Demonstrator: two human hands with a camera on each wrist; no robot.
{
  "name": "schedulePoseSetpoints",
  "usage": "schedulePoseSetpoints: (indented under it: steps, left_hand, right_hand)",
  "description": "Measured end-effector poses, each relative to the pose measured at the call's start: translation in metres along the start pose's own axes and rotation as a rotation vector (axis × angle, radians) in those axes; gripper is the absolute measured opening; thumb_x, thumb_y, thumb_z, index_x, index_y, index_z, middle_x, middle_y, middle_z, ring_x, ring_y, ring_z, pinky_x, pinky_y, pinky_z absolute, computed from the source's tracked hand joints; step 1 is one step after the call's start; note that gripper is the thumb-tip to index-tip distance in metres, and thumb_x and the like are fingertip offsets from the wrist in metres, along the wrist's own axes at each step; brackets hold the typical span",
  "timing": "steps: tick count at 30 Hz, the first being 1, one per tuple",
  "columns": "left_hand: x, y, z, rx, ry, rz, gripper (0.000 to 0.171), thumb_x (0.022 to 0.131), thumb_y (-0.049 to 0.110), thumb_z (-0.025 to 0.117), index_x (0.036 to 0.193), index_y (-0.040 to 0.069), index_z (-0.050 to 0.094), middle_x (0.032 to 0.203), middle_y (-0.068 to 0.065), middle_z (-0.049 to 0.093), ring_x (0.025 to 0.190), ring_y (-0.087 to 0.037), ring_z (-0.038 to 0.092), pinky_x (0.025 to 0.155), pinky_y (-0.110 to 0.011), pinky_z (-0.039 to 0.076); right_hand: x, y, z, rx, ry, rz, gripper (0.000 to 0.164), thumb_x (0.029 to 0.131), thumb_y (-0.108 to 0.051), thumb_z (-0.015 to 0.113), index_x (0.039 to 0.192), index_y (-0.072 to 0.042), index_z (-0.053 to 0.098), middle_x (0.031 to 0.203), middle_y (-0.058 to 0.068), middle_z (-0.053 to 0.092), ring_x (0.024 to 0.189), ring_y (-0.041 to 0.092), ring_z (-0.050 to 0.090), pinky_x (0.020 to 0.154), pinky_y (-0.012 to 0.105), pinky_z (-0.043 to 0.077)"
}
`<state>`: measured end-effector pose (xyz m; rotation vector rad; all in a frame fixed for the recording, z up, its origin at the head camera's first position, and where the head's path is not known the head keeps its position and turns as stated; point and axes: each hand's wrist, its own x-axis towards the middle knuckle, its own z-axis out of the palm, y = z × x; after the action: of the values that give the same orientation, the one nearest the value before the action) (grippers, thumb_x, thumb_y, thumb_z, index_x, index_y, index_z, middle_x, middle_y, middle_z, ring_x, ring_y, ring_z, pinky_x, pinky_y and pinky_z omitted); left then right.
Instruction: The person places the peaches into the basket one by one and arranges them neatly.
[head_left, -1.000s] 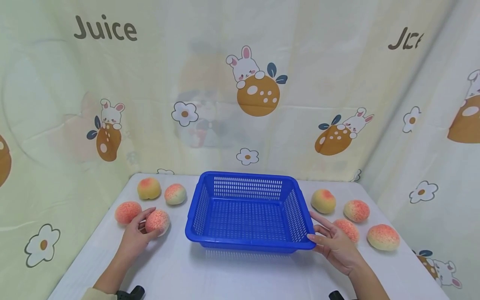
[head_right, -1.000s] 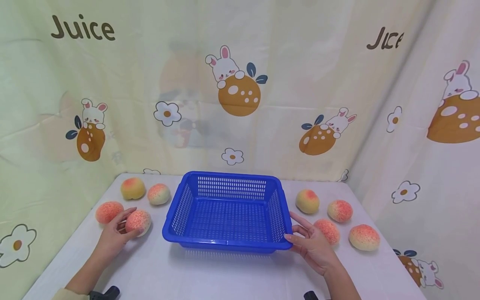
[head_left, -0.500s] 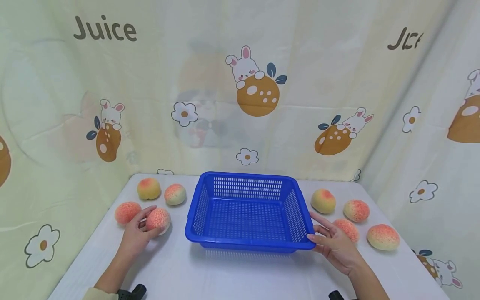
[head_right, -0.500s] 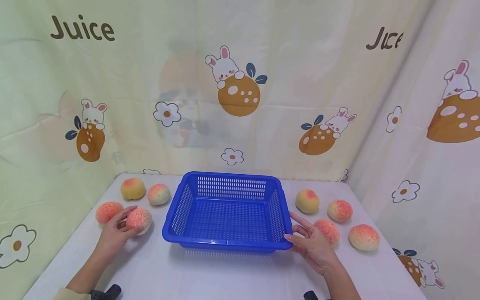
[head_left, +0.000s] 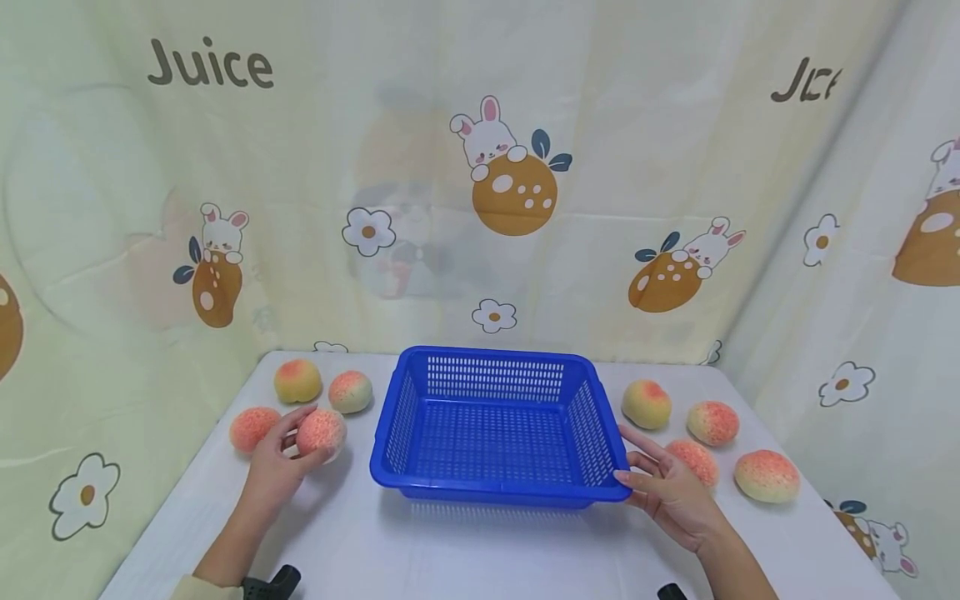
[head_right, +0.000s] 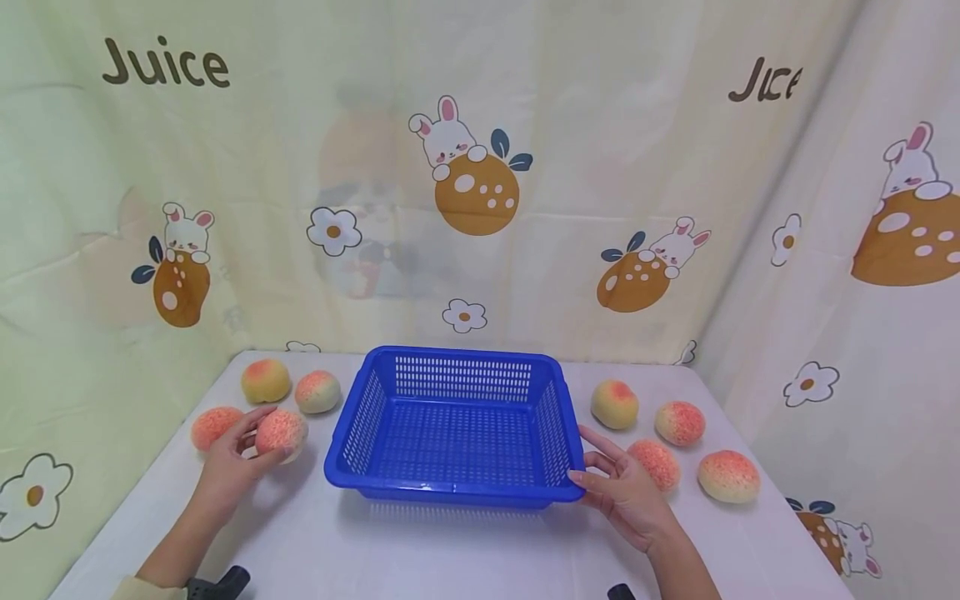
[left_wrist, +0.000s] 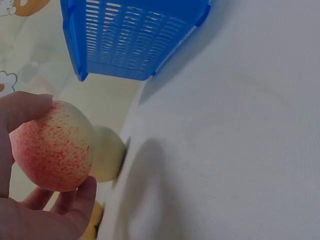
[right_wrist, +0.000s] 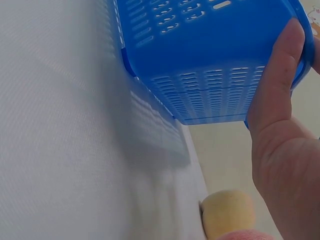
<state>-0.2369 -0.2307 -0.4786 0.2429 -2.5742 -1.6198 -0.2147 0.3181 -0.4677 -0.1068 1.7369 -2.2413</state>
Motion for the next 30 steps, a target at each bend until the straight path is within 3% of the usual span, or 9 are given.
schedulePoseSetpoints:
  steps: [14,25,30]
  left_hand:
    - [-0.004,0.033,0.002,-0.014,0.031,0.024,0.074,0.090,0.028,0.081,0.154,0.025,0.045,0.150,-0.011,0.049,0.131,-0.031,0.047,0.090,-0.029,0.054]
    - [0.000,0.052,0.006,-0.051,0.019,0.059,0.073,0.089,0.028,0.081,0.154,0.028,0.047,0.154,-0.008,0.048,0.132,-0.030,0.048,0.095,-0.034,0.053]
    - [0.002,0.062,0.008,-0.049,0.016,0.068,0.072,0.089,0.029,0.081,0.153,0.030,0.047,0.155,-0.007,0.048,0.133,-0.030,0.049,0.102,-0.044,0.053]
  right_hand:
    - [0.000,0.000,0.001,-0.005,0.015,0.009,0.078,0.099,0.001,0.061,0.164,-0.015,0.021,0.109,-0.002,0.069,0.099,0.013,0.072,0.092,0.036,0.061]
    - [0.001,-0.001,0.001,-0.006,0.035,0.022,0.079,0.099,0.000,0.063,0.164,-0.014,0.020,0.109,-0.002,0.069,0.099,0.014,0.071,0.092,0.036,0.060]
    - [0.001,0.001,0.000,0.007,0.007,0.002,0.077,0.099,0.001,0.061,0.164,-0.014,0.021,0.110,-0.001,0.070,0.100,0.014,0.072,0.092,0.036,0.060]
